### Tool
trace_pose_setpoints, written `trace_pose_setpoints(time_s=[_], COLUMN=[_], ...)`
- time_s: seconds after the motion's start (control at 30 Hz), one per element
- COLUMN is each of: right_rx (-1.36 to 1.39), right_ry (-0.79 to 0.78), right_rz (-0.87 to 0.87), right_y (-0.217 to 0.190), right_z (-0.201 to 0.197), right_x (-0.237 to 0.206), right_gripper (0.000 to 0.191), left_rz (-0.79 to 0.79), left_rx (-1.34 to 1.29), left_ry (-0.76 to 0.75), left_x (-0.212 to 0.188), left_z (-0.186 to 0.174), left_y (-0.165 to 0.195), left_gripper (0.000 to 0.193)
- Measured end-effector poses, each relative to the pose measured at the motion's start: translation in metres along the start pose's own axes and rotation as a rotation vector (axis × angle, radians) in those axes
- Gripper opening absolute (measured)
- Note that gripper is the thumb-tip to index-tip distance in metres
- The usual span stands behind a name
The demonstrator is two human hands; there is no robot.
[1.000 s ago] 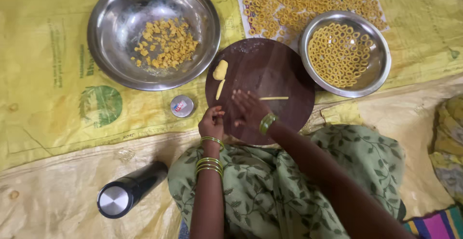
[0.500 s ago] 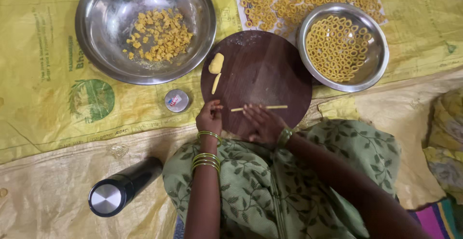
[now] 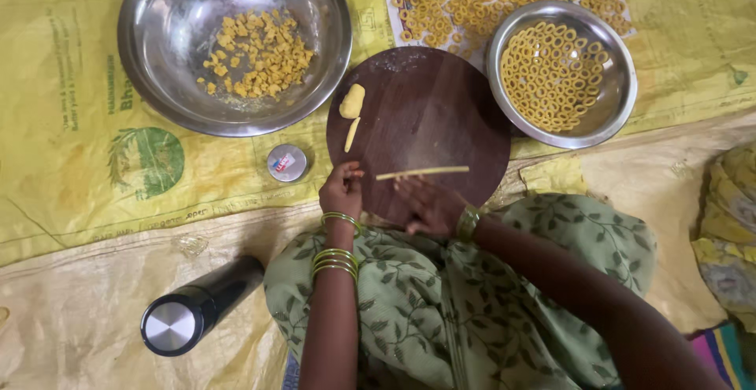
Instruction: The person rolls a small piece of yellow dough into a thin rope on a wooden board, then folds and joins the ends to form a ring. The finished rings are placed into a metal bowl. The person repeats this process with additional pieces of dough.
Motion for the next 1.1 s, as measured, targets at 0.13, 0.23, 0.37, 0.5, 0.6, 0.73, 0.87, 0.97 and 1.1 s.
trace_pose_setpoints(time_s=[0.13, 0.23, 0.37, 0.5, 0.6, 0.73, 0.87, 0.97, 1.1], right_rx=[-0.012, 0.003, -0.236, -0.27, -0.014, 0.051, -0.026, 0.045, -0.133], right_ry=[-0.035, 0.022, -0.065, 0.055, 0.228, 0.129, 0.042, 0.116, -0.043], right_rz=[0.08, 0.158, 0.238, 0.207, 0.107, 0.011, 0.043, 0.134, 0.31], right_y=[0.007, 0.04, 0.086, 0.087, 0.055, 0.007, 0.012, 0.056, 0.1], right_z=[0.005, -0.002, -0.015, -0.021, -0.018, -0.005, 0.002, -0.006, -0.018], right_x=[-0.007, 0.017, 0.046, 0.035, 0.007, -0.039, -0.034, 0.0, 0.032], right_gripper=[0.108, 0.107, 0.101, 0.097, 0.095, 0.102, 0.11, 0.099, 0.101], left_rz=[0.0, 0.033, 0.011, 0.049, 0.005, 0.033, 0.035, 0.003, 0.004], left_rx=[0.0, -0.035, -0.001, 0.01, 0.024, -0.066, -0.035, -0.004, 0.033], left_ry=[-0.002, 0.007, 0.019, 0.039, 0.013, 0.002, 0.002, 0.011, 0.04], left_x=[-0.001, -0.001, 0.0, 0.0, -0.002, -0.003, -0.005, -0.003, -0.003], left_z=[0.001, -0.001, -0.004, -0.008, -0.006, -0.003, -0.004, -0.007, -0.013], left_y=[0.001, -0.001, -0.006, -0.007, -0.008, -0.004, -0.003, -0.003, -0.002], left_gripper=[0.025, 0.026, 0.022, 0.023, 0.022, 0.023, 0.023, 0.023, 0.022])
Point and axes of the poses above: each hand's wrist, its own x-axis towards the middle knuckle, its own z-axis out of the palm, y = z × x, the point moved 4 cm from there along x, towards the middle knuckle, and after that the axes turned 4 degrees about -z, right-handed, at the moved point
